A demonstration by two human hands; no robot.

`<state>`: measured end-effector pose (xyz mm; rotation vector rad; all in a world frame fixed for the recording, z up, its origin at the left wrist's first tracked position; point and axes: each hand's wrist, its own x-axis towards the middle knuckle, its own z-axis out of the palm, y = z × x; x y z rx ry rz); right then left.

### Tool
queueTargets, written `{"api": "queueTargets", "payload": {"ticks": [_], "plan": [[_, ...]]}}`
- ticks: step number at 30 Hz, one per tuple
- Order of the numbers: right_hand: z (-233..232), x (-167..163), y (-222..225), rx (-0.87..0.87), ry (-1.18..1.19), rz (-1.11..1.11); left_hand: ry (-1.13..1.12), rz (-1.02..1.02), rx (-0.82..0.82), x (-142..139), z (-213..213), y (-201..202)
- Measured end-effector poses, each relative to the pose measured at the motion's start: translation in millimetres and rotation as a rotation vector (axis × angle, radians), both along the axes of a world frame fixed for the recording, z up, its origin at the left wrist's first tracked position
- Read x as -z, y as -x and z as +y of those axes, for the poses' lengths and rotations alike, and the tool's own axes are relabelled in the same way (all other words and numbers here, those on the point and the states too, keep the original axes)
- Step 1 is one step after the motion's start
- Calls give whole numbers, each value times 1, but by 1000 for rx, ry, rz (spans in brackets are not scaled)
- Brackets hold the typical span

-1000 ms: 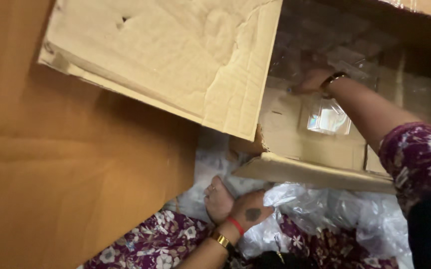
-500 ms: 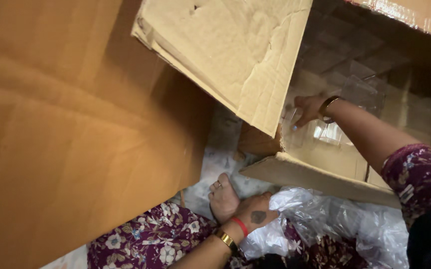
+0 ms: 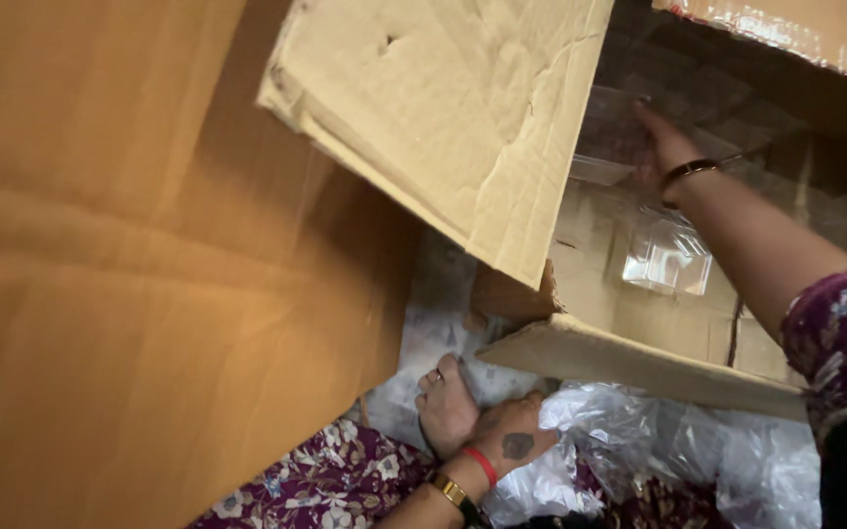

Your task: The person sits on the floor and wraps clear plastic boxes in white plastic bags, then places the wrapped containers into a large cardboard box. They repeat this wrapping and packing cycle with containers taken from a pile beside them.

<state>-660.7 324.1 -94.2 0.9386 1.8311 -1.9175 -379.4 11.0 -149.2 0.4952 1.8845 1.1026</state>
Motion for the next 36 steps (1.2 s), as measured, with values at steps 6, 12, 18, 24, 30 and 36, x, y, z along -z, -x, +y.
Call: {"api": "queueTargets", "payload": {"ticks": [6,12,18,24,30,36], "plan": [[-38,36,10,-18,-184,-110,-11,26,-39,10,0,-9],[-31,64,10,105,234,87,-145,-16,-80,15,1,-19],[-24,72,2,188,280,36,-70,-84,54,11,4,-19],[-20,14,16,181,-100,-200,-188,-31,181,21,4,-21],[20,-91,-22,-50,-351,-59,-470,-13,298,-6,-18,31],[3,-192,-214,82,-199,503,-499,-198,6,-51,-125,77]]}}
